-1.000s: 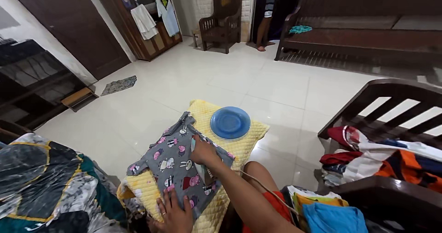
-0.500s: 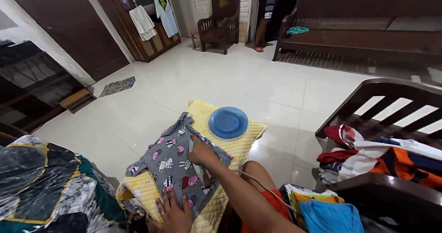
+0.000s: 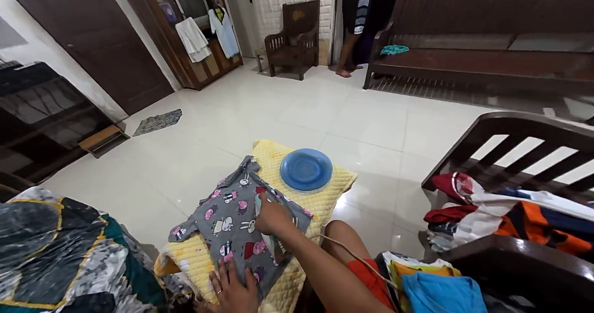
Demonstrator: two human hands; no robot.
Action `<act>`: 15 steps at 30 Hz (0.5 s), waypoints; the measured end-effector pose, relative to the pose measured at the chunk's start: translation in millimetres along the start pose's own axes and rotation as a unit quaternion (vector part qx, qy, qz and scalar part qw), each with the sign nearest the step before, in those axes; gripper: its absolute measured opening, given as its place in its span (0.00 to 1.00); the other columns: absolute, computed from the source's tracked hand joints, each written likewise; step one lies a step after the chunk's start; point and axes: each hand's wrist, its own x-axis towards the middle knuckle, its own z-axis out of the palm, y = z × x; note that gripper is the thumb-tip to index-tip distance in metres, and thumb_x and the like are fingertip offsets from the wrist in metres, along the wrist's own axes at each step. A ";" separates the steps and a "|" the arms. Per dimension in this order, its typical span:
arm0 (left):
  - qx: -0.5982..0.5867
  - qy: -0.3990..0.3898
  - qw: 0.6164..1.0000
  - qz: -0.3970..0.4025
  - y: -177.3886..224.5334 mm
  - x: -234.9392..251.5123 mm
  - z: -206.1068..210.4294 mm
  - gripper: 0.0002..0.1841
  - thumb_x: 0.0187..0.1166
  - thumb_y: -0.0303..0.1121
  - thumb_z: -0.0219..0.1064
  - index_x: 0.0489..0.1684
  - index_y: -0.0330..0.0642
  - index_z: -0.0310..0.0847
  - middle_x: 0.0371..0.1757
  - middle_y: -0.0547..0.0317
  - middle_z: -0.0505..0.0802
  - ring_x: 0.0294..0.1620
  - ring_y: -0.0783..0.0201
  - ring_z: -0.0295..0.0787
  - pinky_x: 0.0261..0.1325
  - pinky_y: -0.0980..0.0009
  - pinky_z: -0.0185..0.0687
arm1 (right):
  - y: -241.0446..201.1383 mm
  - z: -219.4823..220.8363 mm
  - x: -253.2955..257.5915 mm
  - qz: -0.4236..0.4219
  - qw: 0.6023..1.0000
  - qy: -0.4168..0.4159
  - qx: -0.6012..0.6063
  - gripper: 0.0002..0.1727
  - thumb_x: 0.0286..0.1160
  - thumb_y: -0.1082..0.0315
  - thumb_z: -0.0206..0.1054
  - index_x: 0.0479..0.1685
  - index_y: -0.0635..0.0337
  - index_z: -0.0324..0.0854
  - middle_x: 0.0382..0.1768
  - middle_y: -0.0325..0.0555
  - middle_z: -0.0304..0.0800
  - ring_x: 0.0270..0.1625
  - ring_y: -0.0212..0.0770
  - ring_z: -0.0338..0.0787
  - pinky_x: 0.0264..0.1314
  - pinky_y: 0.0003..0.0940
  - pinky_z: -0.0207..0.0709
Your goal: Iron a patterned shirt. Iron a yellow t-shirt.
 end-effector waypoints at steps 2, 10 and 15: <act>-0.001 -0.001 1.000 0.001 0.5 -1.0 0.1 0.37 0.84 0.58 0.50 0.90 0.49 0.65 0.95 0.49 0.61 0.95 0.33 0.44 0.80 0.15 0.33 | -0.5 0.0 0.7 0.001 1.000 -0.002 -0.003 0.54 0.58 0.57 0.74 0.92 0.43 0.50 0.52 0.56 0.93 0.54 0.60 0.94 0.49 0.65 0.85; 0.000 -0.001 1.000 0.002 -0.3 -0.4 -1.6 0.36 0.84 0.57 0.51 0.90 0.48 0.65 0.94 0.48 0.62 0.95 0.32 0.45 0.81 0.16 0.32 | -0.4 2.5 -7.1 -0.005 1.000 -0.012 -0.007 0.53 0.61 0.58 0.72 0.94 0.43 0.48 0.52 0.57 0.93 0.55 0.61 0.93 0.51 0.65 0.85; -0.001 0.003 1.000 0.004 -0.8 -0.8 0.0 0.36 0.84 0.57 0.51 0.90 0.49 0.66 0.95 0.49 0.61 0.95 0.33 0.45 0.80 0.15 0.35 | -1.1 -0.6 3.6 -0.008 1.000 -0.018 0.017 0.55 0.59 0.58 0.74 0.94 0.44 0.49 0.53 0.58 0.92 0.56 0.62 0.93 0.51 0.67 0.85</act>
